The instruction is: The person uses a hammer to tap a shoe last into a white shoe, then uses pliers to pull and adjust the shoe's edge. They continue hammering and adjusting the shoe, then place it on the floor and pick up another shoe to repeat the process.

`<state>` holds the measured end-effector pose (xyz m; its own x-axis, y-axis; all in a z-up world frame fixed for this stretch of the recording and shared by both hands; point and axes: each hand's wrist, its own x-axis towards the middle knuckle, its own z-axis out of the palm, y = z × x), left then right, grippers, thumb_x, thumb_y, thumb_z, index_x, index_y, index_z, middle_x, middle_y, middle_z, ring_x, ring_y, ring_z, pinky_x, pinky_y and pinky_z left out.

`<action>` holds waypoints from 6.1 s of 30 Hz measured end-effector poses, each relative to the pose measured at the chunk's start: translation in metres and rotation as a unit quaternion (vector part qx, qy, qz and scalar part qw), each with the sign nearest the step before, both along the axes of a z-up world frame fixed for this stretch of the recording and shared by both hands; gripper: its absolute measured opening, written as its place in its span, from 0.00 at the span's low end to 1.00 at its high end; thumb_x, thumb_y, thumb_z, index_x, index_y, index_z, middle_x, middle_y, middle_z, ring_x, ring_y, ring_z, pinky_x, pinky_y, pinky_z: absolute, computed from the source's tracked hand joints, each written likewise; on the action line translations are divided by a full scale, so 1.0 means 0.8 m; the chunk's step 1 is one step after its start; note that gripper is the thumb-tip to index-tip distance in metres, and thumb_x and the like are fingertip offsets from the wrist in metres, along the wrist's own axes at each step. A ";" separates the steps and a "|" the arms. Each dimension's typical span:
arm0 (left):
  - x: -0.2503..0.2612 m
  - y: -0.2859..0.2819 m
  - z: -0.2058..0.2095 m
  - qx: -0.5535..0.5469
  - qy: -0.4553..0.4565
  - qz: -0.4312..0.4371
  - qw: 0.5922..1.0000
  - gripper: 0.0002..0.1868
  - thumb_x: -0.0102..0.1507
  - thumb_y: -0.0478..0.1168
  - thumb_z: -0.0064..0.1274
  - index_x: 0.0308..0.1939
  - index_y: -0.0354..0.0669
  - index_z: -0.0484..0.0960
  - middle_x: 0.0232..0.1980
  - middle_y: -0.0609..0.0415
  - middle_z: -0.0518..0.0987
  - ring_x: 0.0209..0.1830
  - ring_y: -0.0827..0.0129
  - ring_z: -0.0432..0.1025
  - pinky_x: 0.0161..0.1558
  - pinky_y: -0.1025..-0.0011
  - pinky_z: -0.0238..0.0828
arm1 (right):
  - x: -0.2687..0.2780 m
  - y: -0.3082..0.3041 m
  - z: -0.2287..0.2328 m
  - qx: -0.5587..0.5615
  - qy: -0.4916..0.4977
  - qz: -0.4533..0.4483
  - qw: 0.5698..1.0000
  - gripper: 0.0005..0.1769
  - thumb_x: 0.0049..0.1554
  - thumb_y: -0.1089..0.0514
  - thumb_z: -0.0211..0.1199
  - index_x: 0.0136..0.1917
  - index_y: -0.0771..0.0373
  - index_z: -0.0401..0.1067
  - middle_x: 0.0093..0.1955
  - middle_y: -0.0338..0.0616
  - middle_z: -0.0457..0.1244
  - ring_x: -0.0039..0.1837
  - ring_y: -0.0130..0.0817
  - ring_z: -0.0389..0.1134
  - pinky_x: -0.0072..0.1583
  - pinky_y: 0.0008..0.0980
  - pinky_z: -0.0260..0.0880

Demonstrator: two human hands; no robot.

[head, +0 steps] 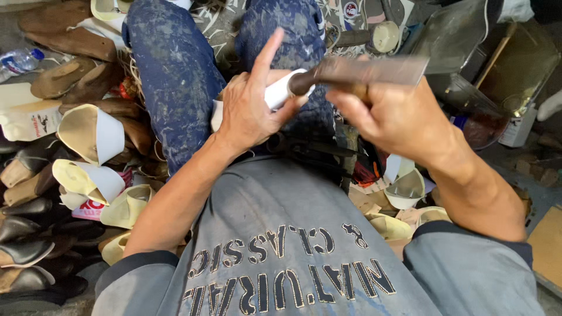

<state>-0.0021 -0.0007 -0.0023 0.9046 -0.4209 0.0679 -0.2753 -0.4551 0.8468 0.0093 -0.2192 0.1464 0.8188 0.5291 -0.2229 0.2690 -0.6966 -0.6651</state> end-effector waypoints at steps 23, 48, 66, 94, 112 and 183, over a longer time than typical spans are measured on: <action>0.036 -0.028 -0.038 -0.235 0.183 0.217 0.930 0.40 0.69 0.44 0.59 0.79 0.48 0.51 0.83 0.45 0.54 0.76 0.40 0.67 0.75 0.47 0.65 | -0.055 0.005 -0.100 0.404 0.113 -0.347 0.839 0.20 0.65 0.46 0.56 0.59 0.61 0.58 0.39 0.48 0.62 0.26 0.36 0.61 0.27 0.28 0.62; 0.036 -0.043 -0.015 -0.177 0.198 0.245 0.933 0.51 0.59 0.73 0.53 0.78 0.57 0.53 0.35 0.56 0.88 0.28 0.77 0.75 0.35 0.73 0.68 | -0.022 0.026 -0.125 -0.023 -0.239 -0.194 0.951 0.14 0.68 0.58 0.56 0.53 0.73 0.74 0.47 0.59 0.65 0.45 0.52 0.69 0.48 0.49 0.68; 0.043 -0.034 -0.016 -0.207 0.233 0.233 0.921 0.51 0.58 0.67 0.56 0.78 0.58 0.53 0.34 0.56 0.84 0.28 0.75 0.68 0.33 0.71 0.64 | -0.005 0.048 -0.105 0.131 -0.149 -0.131 0.971 0.20 0.67 0.74 0.44 0.71 0.75 0.61 0.71 0.61 0.61 0.72 0.51 0.66 0.71 0.38 0.74; 0.018 0.024 -0.023 0.199 -0.200 0.091 0.955 0.57 0.43 0.63 0.74 0.68 0.36 0.72 0.59 0.46 0.74 0.56 0.53 0.70 0.48 0.56 0.65 | -0.031 -0.007 -0.119 0.062 -0.128 -0.288 0.947 0.16 0.59 0.58 0.64 0.61 0.61 0.76 0.51 0.58 0.70 0.57 0.60 0.71 0.56 0.52 0.71; 0.004 0.006 -0.031 0.233 -0.241 0.130 0.933 0.40 0.64 0.65 0.46 0.67 0.35 0.73 0.63 0.45 0.76 0.59 0.54 0.70 0.54 0.57 0.62 | -0.010 0.034 -0.093 0.096 -0.186 -0.213 0.954 0.16 0.71 0.57 0.47 0.52 0.75 0.64 0.46 0.56 0.59 0.31 0.41 0.62 0.34 0.39 0.61; 0.011 -0.027 0.009 0.018 0.024 -0.039 0.999 0.26 0.64 0.58 0.56 0.52 0.39 0.82 0.42 0.44 0.83 0.45 0.51 0.80 0.52 0.56 0.70 | -0.056 -0.032 -0.067 0.090 -0.108 -0.199 0.970 0.12 0.58 0.55 0.66 0.40 0.68 0.77 0.30 0.53 0.65 0.31 0.45 0.67 0.36 0.38 0.66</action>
